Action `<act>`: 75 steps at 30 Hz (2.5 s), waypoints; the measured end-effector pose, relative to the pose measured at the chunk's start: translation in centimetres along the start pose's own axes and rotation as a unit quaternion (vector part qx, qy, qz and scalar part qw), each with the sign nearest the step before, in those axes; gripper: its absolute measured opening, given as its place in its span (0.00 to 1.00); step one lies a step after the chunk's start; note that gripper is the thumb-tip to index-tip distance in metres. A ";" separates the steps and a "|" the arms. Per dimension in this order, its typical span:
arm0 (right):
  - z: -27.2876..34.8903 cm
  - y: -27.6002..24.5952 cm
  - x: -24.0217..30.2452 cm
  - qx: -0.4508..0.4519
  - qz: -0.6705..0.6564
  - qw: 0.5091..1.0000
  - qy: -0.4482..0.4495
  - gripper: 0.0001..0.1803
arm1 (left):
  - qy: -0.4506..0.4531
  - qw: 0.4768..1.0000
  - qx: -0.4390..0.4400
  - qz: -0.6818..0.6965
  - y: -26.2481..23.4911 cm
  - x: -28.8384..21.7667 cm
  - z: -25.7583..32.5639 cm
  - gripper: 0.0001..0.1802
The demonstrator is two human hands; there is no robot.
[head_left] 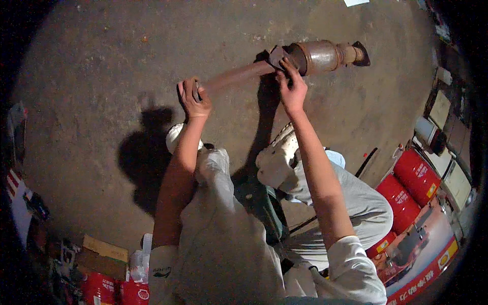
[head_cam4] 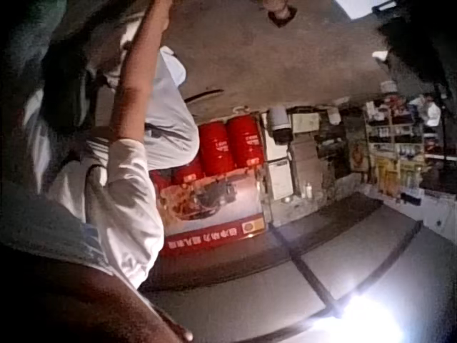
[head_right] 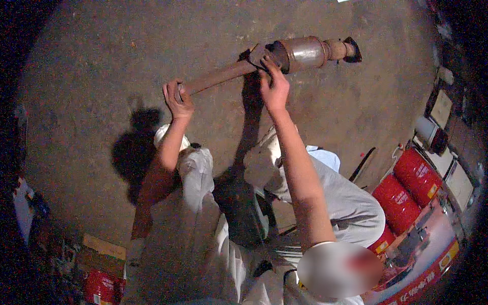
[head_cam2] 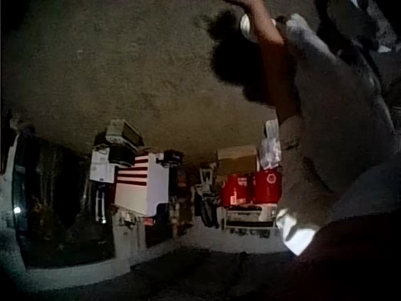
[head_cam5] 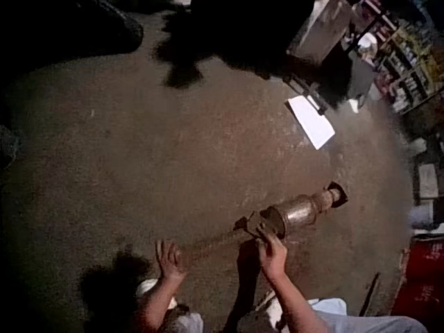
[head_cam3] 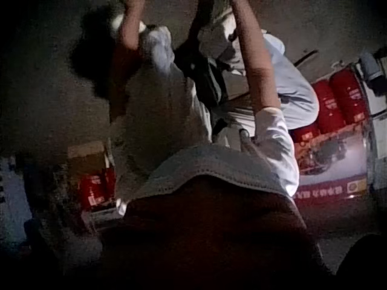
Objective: The person is sanding a metal exhaust manifold by hand with a piece of sandpaper. They hold the manifold while rubbing the sandpaper against the pipes and flanges to remove rust, and rotating the part to access different areas.
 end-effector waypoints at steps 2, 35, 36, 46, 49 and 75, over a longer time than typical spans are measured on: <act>0.4 -0.2 0.1 0.020 0.029 0.999 -0.023 0.31 | -0.004 1.000 0.000 0.015 0.1 -0.8 -0.2 0.22; 3.3 4.2 3.2 0.145 -0.033 0.984 0.096 0.32 | 0.007 1.000 0.008 0.026 -0.5 -0.4 0.8 0.21; 1.1 2.0 2.8 0.048 0.007 0.999 0.004 0.29 | 0.017 1.000 0.005 0.015 -0.3 -0.6 0.4 0.21; 5.1 8.3 9.3 0.185 -0.004 0.983 0.024 0.25 | -0.025 0.998 0.019 0.047 -0.4 -0.9 -0.2 0.22; 1.2 4.0 3.5 0.073 -0.040 0.988 0.130 0.25 | -0.051 0.998 0.022 0.030 -0.7 -0.6 0.4 0.22; -1.1 1.6 1.9 0.030 0.028 0.999 -0.010 0.27 | -0.037 0.998 0.043 0.029 -0.7 -1.9 -0.7 0.19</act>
Point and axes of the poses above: each hand's wrist, its own z-axis away from the middle knuckle, its own y-axis out of the palm, x = y × z, the point moved 4 cm from there along -z, towards the middle knuckle, and after that the axes turned 1 degree about -x, right-handed, at the moved point
